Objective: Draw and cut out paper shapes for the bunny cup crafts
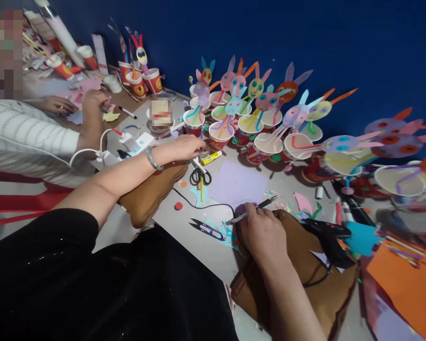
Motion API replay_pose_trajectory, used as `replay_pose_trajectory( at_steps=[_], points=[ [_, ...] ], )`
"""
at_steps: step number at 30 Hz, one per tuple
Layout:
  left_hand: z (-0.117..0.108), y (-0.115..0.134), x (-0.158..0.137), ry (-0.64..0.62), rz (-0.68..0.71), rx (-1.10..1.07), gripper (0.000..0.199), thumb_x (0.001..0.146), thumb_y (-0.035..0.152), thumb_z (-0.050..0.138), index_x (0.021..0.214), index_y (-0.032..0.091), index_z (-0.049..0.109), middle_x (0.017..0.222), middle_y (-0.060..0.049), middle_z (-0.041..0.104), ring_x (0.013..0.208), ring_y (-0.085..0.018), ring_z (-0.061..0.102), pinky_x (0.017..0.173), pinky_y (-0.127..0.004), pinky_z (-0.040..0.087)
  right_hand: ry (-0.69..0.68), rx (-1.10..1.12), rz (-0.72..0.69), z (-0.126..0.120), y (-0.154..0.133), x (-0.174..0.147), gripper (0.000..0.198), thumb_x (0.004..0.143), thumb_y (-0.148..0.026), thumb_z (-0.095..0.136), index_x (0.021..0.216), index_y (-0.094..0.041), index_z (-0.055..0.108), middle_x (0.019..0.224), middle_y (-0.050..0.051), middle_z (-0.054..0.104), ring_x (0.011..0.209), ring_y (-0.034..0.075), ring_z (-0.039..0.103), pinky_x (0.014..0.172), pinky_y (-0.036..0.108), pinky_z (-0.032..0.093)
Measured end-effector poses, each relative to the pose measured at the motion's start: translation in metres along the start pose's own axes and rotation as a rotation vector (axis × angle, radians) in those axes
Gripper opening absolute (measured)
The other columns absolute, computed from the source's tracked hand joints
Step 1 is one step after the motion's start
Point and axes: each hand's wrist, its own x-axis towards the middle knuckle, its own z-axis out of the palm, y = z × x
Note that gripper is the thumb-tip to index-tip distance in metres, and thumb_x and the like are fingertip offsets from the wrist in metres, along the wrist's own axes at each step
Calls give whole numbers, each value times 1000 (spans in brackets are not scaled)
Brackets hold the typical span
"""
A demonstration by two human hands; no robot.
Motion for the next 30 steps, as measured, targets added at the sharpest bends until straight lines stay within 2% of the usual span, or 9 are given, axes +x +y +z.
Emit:
replay_pose_trajectory(
  at_steps=[3, 10, 17, 24, 27, 30],
  points=[
    [-3, -9, -3, 1, -22, 36, 26, 87, 14, 53, 104, 14, 72, 98, -13, 74, 91, -23, 67, 78, -34, 47, 12, 2, 11, 2, 1, 0, 23, 89, -18, 56, 106, -12, 69, 80, 13, 73, 76, 26, 67, 57, 30, 36],
    [-14, -20, -9, 74, -162, 14, 20, 83, 14, 57, 95, 16, 73, 90, -10, 75, 88, -21, 67, 78, -32, 47, 59, 3, -10, 12, 3, -1, 19, 91, -18, 54, 104, -13, 67, 74, 10, 71, 80, 28, 68, 59, 31, 38],
    [-13, -26, -14, 34, -217, 110, 23, 81, 17, 56, 96, 18, 74, 89, -10, 74, 86, -22, 67, 74, -33, 48, 84, 33, -19, 17, 4, -4, 23, 90, -18, 52, 108, -14, 66, 73, 11, 70, 81, 29, 66, 63, 32, 42],
    [-20, -20, -19, -72, -272, 157, 21, 73, 15, 61, 89, 16, 75, 85, -11, 72, 83, -24, 66, 74, -36, 48, 72, 61, -21, 13, 4, -4, 26, 92, -19, 48, 110, -12, 66, 77, 14, 71, 82, 31, 65, 60, 34, 42],
    [-17, -19, -20, -41, -278, 174, 17, 73, 15, 61, 84, 14, 73, 82, -11, 71, 80, -24, 66, 74, -36, 48, 63, 66, -19, 13, 4, -4, 27, 92, -20, 48, 111, -12, 66, 77, 15, 71, 82, 31, 65, 60, 34, 41],
    [-14, -18, -20, 39, -267, 145, 20, 76, 17, 60, 90, 14, 74, 86, -12, 72, 83, -24, 66, 75, -36, 48, 57, 87, -22, 14, 4, -4, 27, 93, -20, 46, 111, -12, 66, 74, 14, 70, 83, 33, 65, 60, 35, 41]
  ],
)
